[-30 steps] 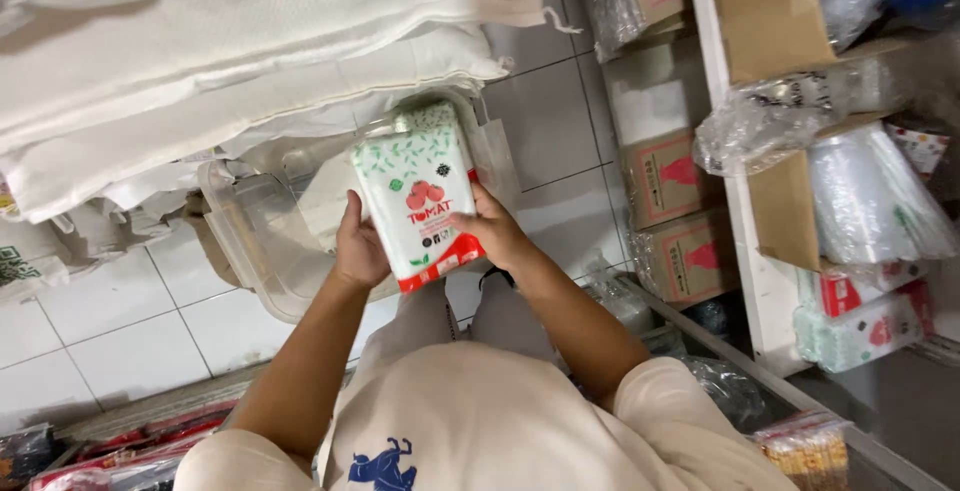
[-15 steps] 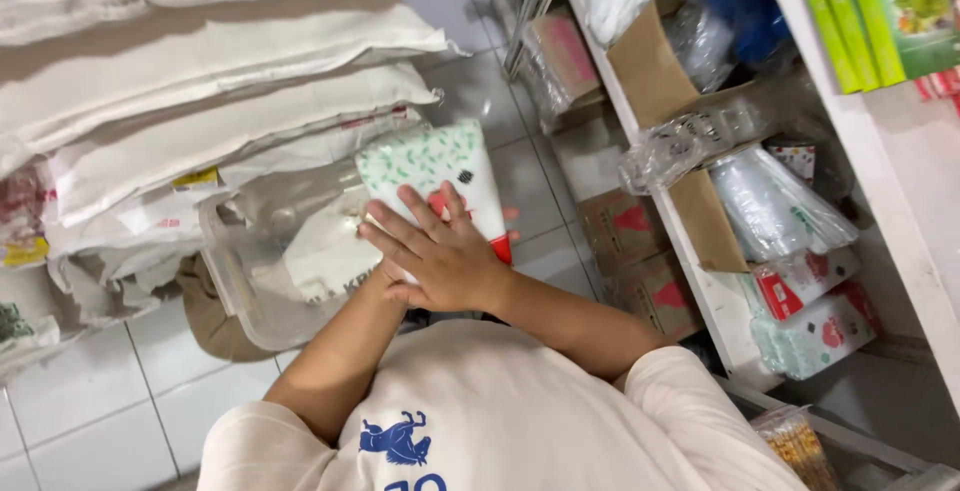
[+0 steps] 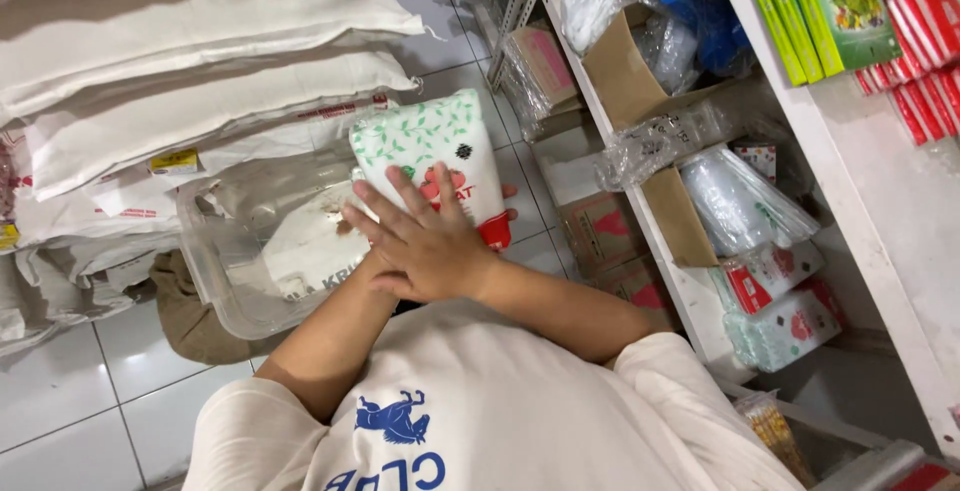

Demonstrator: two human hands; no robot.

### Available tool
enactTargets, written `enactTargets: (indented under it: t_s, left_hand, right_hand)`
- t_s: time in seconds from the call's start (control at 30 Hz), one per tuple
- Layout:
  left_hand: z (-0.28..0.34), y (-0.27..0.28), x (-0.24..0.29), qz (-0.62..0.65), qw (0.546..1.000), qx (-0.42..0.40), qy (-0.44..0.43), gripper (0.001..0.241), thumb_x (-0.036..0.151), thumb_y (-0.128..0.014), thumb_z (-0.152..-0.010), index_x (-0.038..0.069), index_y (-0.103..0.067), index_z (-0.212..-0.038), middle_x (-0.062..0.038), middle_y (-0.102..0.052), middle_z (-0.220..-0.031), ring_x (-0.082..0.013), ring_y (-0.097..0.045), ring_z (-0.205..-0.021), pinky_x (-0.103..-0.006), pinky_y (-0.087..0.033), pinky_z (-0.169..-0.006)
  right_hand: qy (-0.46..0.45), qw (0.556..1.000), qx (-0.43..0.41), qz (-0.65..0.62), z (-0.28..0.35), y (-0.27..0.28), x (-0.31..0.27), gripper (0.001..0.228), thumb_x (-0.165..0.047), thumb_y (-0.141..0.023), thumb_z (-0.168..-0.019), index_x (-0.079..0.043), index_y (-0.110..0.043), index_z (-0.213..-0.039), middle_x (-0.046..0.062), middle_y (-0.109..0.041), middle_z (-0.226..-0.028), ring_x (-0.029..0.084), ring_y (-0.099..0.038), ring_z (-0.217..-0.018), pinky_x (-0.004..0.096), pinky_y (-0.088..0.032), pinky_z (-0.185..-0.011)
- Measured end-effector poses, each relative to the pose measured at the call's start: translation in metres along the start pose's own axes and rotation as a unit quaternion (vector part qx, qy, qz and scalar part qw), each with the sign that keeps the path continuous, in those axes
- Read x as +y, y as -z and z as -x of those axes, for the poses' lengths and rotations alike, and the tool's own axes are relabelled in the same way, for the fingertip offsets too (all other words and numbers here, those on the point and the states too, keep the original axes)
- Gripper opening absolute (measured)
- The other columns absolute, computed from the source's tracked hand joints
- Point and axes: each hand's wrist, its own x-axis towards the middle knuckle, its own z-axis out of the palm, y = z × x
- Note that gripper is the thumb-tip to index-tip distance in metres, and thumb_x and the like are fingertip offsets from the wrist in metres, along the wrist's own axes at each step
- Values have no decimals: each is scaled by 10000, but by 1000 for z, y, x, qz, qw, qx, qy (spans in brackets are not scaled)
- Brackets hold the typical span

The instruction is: The person repeatedly takes packages from a plastic container, turns and flattens them by hand, and places them onto a shelf.

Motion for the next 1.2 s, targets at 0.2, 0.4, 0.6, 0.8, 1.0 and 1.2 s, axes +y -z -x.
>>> enactTargets:
  t_s: [0.2,0.4,0.6,0.8,1.0,1.2]
  left_hand:
    - [14,-26,16,174,983,-7,-57,721,538,-366,-1066,127,-242,-1645,-123,-341,-1660,-308,-414,-1480,-484,-376,-1217]
    - [-16,-43,-5,-380,911,125,-101,803,564,-334,-1067,79,-75,-1652,-283,-80,-1698,-442,-159,-1556,-512,-255,-1233]
    - [-6,-127,-34,-869,470,-9,-157,938,677,-445,-983,70,-153,-1635,-367,-59,-1647,-572,-33,-1513,-738,-30,-1128]
    - [-48,-118,5,-868,452,-34,-202,907,663,-543,-971,121,-262,-1642,-198,-204,-1711,-360,-116,-1591,-776,-19,-1194]
    - [-57,-58,48,-832,534,51,-144,886,569,-509,-1079,102,-120,-1724,-211,-19,-1785,-423,19,-1647,-726,51,-1250]
    - [-50,-89,-9,-809,511,-76,-281,997,704,-572,-946,143,-161,-1660,-248,7,-1688,-438,67,-1567,-748,89,-1164]
  right_hand:
    - [-198,974,87,-74,9,15,63,1012,-710,-613,-937,-148,-212,-1676,227,-169,-1691,454,-214,-1561,656,-152,-1248]
    - [-182,691,175,-677,17,-13,59,1088,-743,-616,-929,-126,-134,-1685,214,-148,-1700,402,-239,-1562,581,-226,-1270]
    - [-181,410,312,-838,16,-2,59,1121,-766,-633,-865,-137,-159,-1663,187,-213,-1678,371,-311,-1522,560,-295,-1240]
    - [-182,349,377,-838,29,9,56,1155,-788,-650,-801,-147,-184,-1642,160,-278,-1655,341,-382,-1481,539,-365,-1210]
    - [-43,356,282,-890,72,20,70,1118,-815,-615,-873,-123,-247,-1671,236,-347,-1644,407,-439,-1441,615,-420,-1184]
    - [-164,347,545,-745,28,12,39,1098,-761,-641,-718,-314,-141,-1588,72,-235,-1649,325,-327,-1497,757,-369,-1074]
